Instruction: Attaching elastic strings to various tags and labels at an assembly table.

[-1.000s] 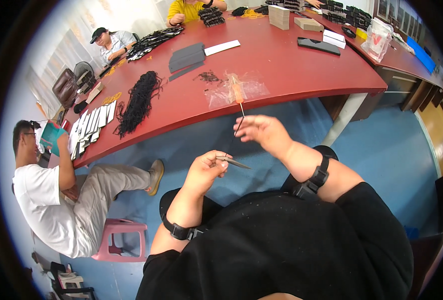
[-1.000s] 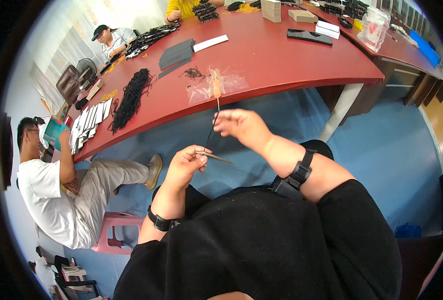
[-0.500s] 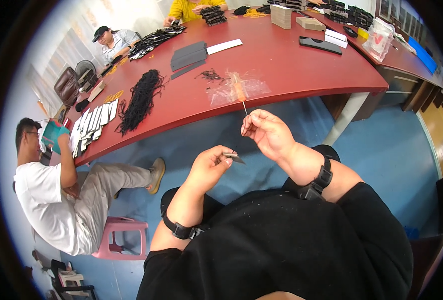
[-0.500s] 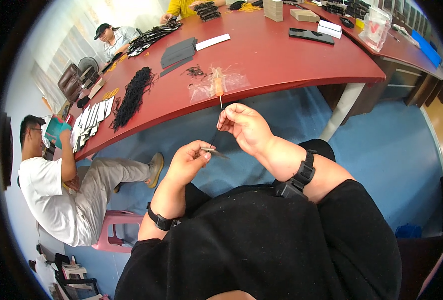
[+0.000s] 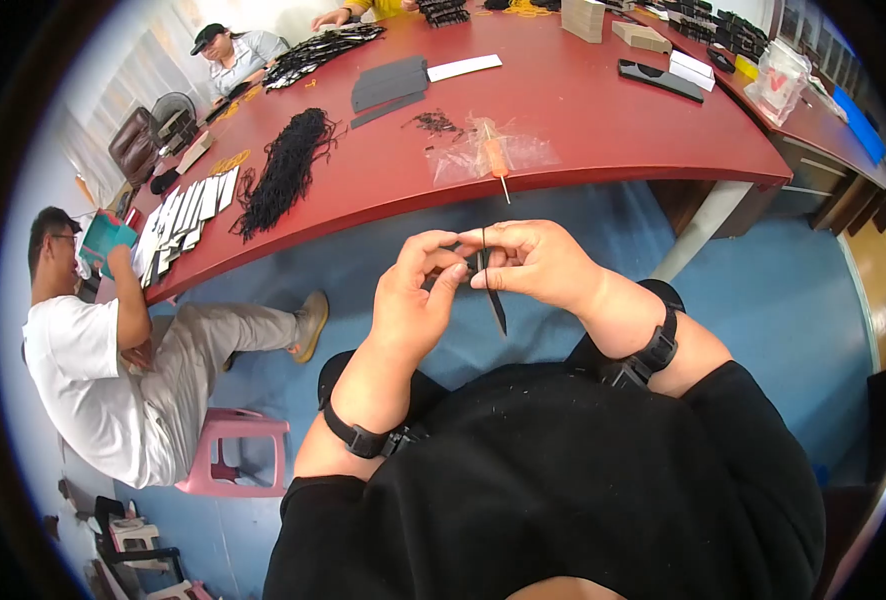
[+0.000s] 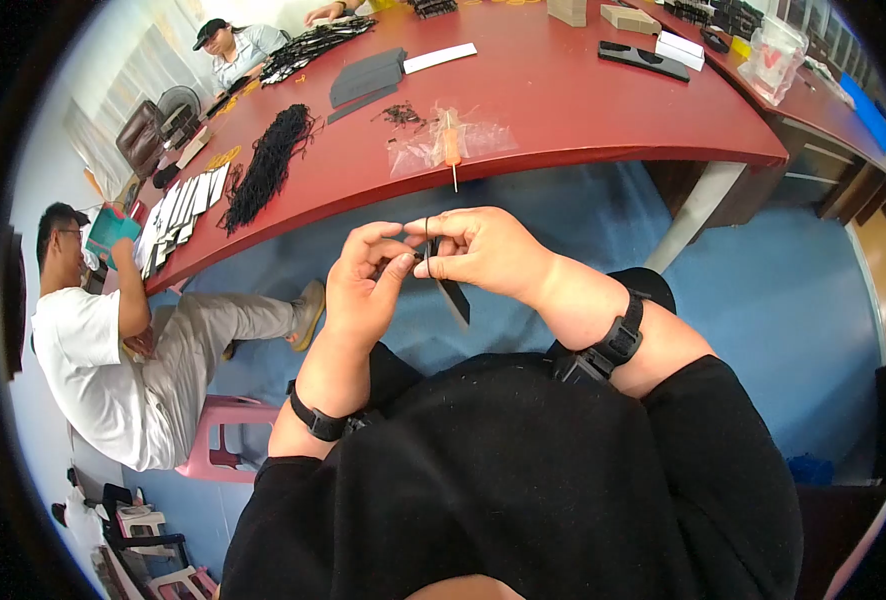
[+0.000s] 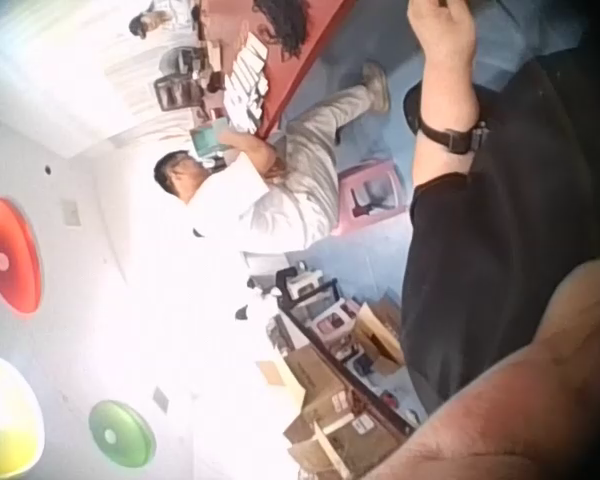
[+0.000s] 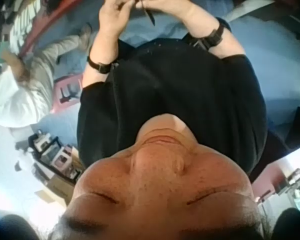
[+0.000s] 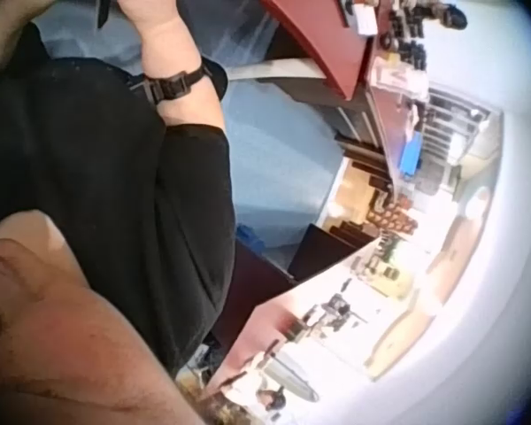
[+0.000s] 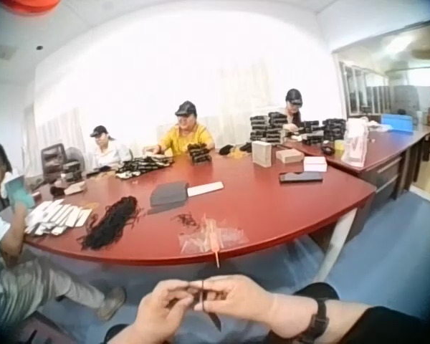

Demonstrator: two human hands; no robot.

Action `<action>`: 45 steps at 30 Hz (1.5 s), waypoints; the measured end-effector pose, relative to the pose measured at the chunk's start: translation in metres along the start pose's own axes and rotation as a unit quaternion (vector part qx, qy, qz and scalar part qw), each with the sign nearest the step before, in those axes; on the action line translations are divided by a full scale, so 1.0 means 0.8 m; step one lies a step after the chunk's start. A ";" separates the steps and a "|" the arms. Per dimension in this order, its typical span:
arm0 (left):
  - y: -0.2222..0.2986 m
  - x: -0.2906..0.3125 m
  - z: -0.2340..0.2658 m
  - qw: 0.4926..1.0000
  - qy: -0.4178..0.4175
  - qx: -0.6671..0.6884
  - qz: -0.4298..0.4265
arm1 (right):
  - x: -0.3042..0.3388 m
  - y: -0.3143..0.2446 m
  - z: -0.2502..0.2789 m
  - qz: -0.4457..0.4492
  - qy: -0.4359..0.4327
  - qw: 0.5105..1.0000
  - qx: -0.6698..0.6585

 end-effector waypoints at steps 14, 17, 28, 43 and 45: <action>-0.033 0.024 -0.067 0.953 -0.255 0.111 0.121 | 0.004 0.026 -0.013 -0.097 -0.067 0.983 -0.142; -0.052 0.026 -0.049 0.956 -0.230 -0.056 0.173 | 0.002 -0.008 0.029 0.029 0.039 0.989 0.142; -0.030 0.020 -0.027 0.976 -0.169 -0.093 0.102 | 0.012 -0.031 0.026 0.214 0.032 0.866 0.452; 0.012 0.011 0.032 0.903 -0.185 -0.387 0.026 | 0.015 -0.078 0.076 0.257 0.102 0.912 0.304; 0.055 -0.021 0.087 0.913 -0.080 -0.395 -0.065 | 0.002 -0.087 0.106 0.228 0.140 0.937 0.223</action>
Point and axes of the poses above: each hand's wrist, its own x-axis away from the middle knuckle, its own z-axis out of the back of the hand, y = z × x, the point moved 9 cm from there along -x, towards the middle knuckle
